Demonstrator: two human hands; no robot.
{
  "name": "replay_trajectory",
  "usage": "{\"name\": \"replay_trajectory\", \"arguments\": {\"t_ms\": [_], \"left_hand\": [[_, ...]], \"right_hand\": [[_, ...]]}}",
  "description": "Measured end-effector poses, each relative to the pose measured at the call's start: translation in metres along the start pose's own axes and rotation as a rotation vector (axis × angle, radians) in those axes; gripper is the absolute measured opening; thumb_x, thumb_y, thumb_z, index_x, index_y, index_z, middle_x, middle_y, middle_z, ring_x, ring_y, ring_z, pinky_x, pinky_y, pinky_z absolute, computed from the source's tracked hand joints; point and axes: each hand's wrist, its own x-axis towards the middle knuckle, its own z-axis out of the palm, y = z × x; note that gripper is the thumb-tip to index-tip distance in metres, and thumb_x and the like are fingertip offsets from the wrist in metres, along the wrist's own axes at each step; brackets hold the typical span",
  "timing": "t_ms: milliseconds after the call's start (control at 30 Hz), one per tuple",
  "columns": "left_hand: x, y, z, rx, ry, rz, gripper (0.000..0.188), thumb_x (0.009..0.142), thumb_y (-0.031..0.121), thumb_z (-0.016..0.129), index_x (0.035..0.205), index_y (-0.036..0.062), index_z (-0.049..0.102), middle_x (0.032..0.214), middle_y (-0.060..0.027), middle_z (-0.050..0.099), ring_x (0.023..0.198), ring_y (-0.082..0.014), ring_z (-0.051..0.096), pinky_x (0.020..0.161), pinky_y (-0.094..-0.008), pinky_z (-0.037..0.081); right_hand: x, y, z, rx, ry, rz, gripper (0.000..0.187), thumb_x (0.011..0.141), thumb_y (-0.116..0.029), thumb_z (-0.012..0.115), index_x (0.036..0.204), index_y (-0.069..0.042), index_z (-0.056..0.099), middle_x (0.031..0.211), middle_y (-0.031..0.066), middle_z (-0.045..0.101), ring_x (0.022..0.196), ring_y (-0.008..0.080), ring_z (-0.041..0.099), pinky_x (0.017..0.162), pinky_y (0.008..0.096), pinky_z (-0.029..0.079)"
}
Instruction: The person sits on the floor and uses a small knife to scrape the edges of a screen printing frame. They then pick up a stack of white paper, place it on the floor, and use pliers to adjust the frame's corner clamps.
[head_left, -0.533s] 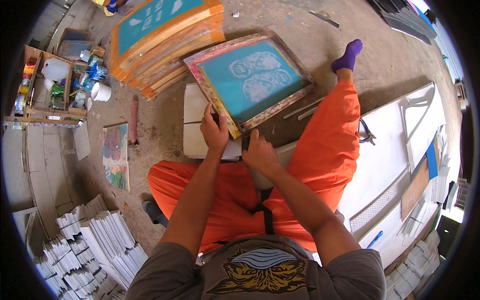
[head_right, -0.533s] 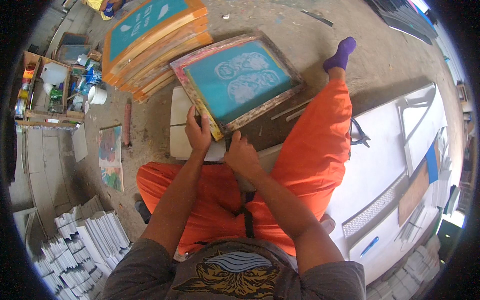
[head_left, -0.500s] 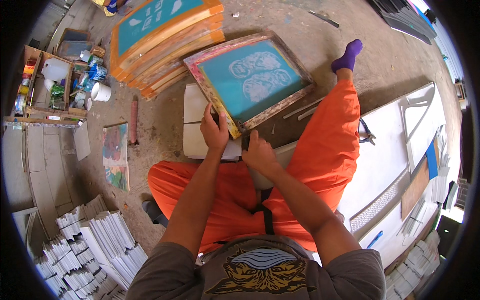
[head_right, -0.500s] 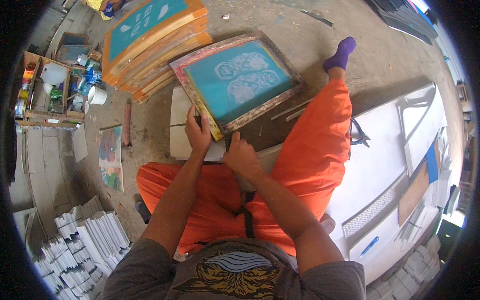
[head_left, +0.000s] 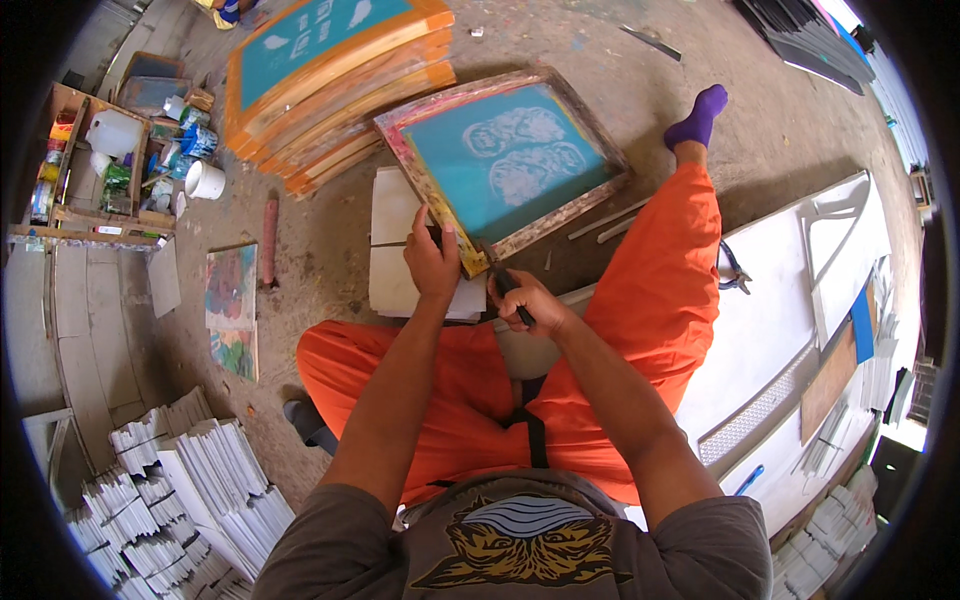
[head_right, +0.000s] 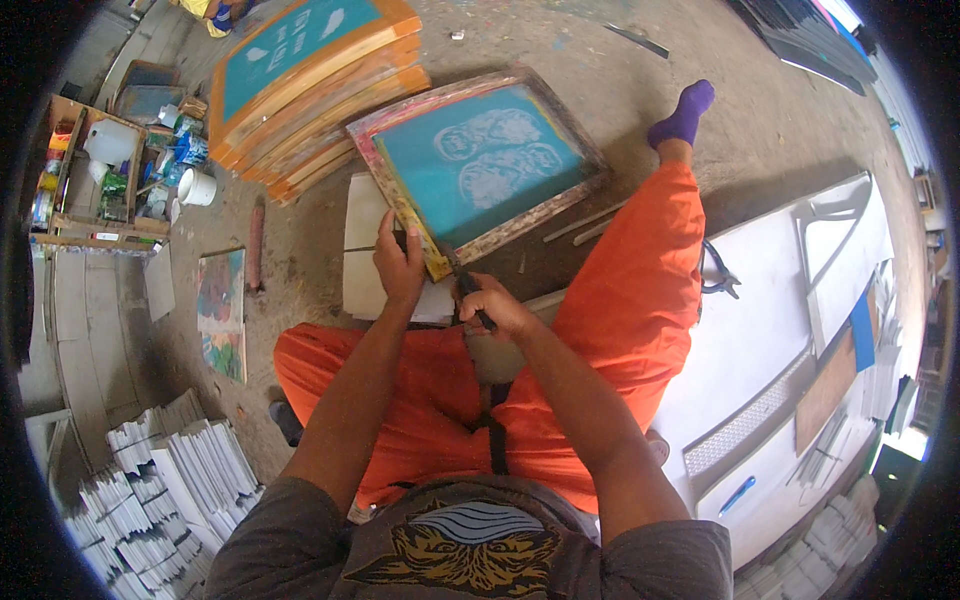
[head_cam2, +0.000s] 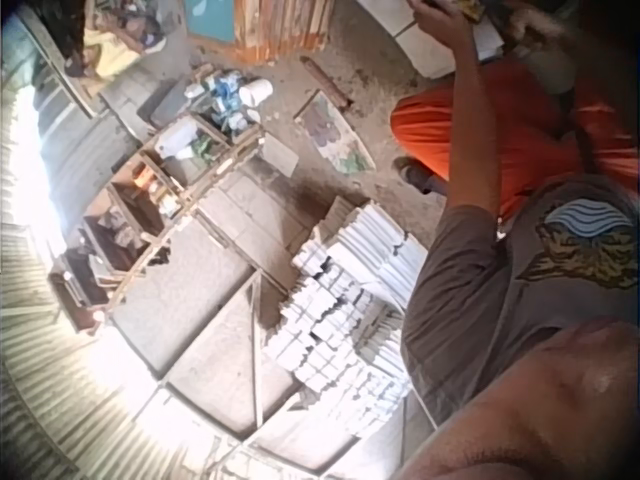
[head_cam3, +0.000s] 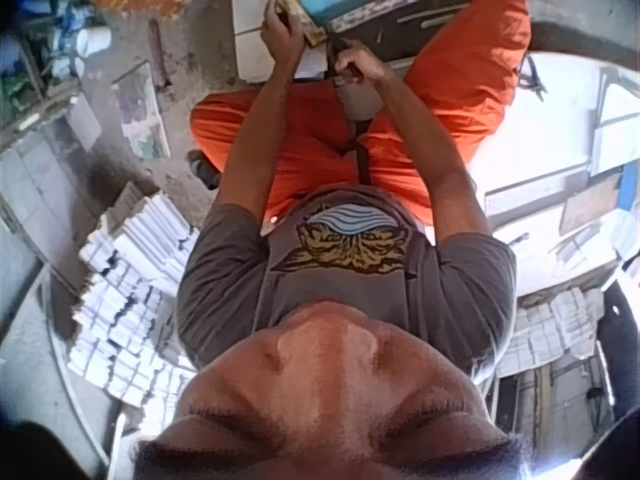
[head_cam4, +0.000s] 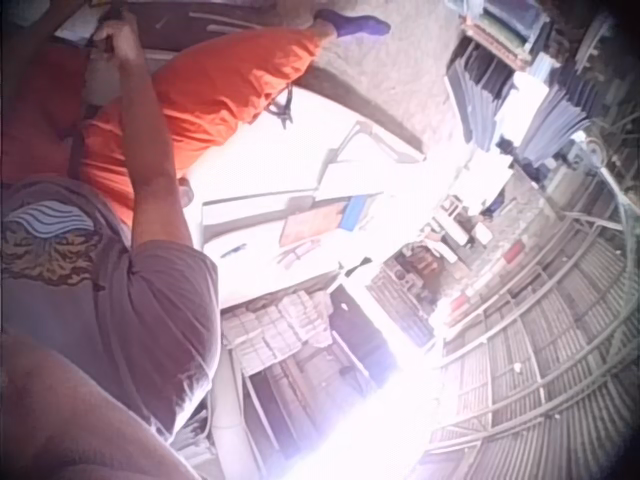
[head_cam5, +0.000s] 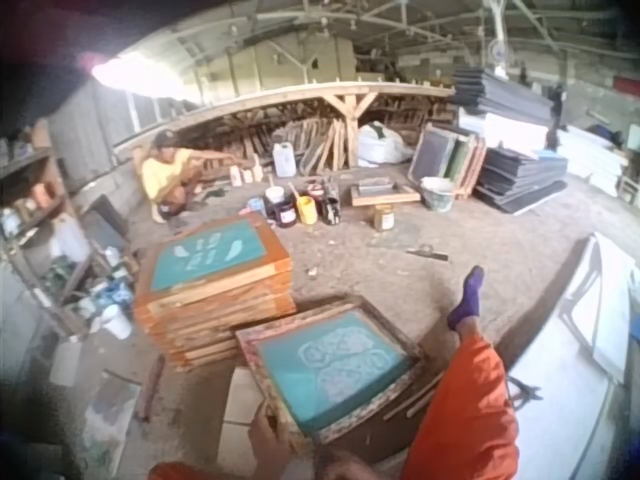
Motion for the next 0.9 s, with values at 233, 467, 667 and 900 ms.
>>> {"name": "replay_trajectory", "arguments": {"t_ms": [233, 467, 667, 900], "left_hand": [[0.0, 0.003, 0.001, 0.062, 0.059, 0.041, 0.056, 0.103, 0.037, 0.061, 0.149, 0.0081, 0.049, 0.113, -0.0224, 0.067, 0.103, -0.0396, 0.062, 0.093, -0.0509, 0.045], [0.0, 0.004, 0.001, 0.062, 0.071, 0.053, 0.055, 0.102, 0.035, 0.063, 0.148, 0.008, 0.05, 0.11, -0.0219, 0.068, 0.098, -0.0396, 0.063, 0.09, -0.05, 0.046], [0.001, 0.004, 0.0, 0.055, 0.087, 0.078, 0.054, 0.102, 0.034, 0.063, 0.148, 0.008, 0.051, 0.108, -0.0211, 0.068, 0.098, -0.0386, 0.063, 0.089, -0.0499, 0.047], [0.0, 0.005, 0.0, 0.025, 0.07, 0.066, 0.054, 0.103, 0.034, 0.062, 0.148, 0.0069, 0.05, 0.112, -0.0222, 0.068, 0.1, -0.0392, 0.064, 0.091, -0.0507, 0.047]], "right_hand": [[-0.015, -0.005, 0.001, -0.363, 0.47, -0.322, 0.04, 0.083, -0.02, 0.08, 0.114, 0.002, 0.066, 0.081, 0.0076, 0.067, 0.073, 0.0173, 0.063, 0.062, 0.0334, 0.049], [-0.034, -0.011, -0.006, -0.773, 0.52, -0.188, 0.039, 0.089, -0.028, 0.082, 0.107, 0.003, 0.067, 0.083, 0.0095, 0.069, 0.074, 0.0152, 0.066, 0.058, 0.0329, 0.052], [-0.023, -0.007, -0.003, -0.575, 0.486, -0.097, 0.035, 0.098, -0.031, 0.075, 0.108, 0.001, 0.066, 0.084, 0.0084, 0.07, 0.072, 0.0143, 0.067, 0.053, 0.0308, 0.055], [-0.018, -0.007, 0.011, -0.393, 0.388, -0.01, 0.031, 0.106, -0.035, 0.064, 0.102, -0.004, 0.062, 0.078, 0.0057, 0.068, 0.052, 0.0096, 0.051, 0.051, 0.0313, 0.052]]}}
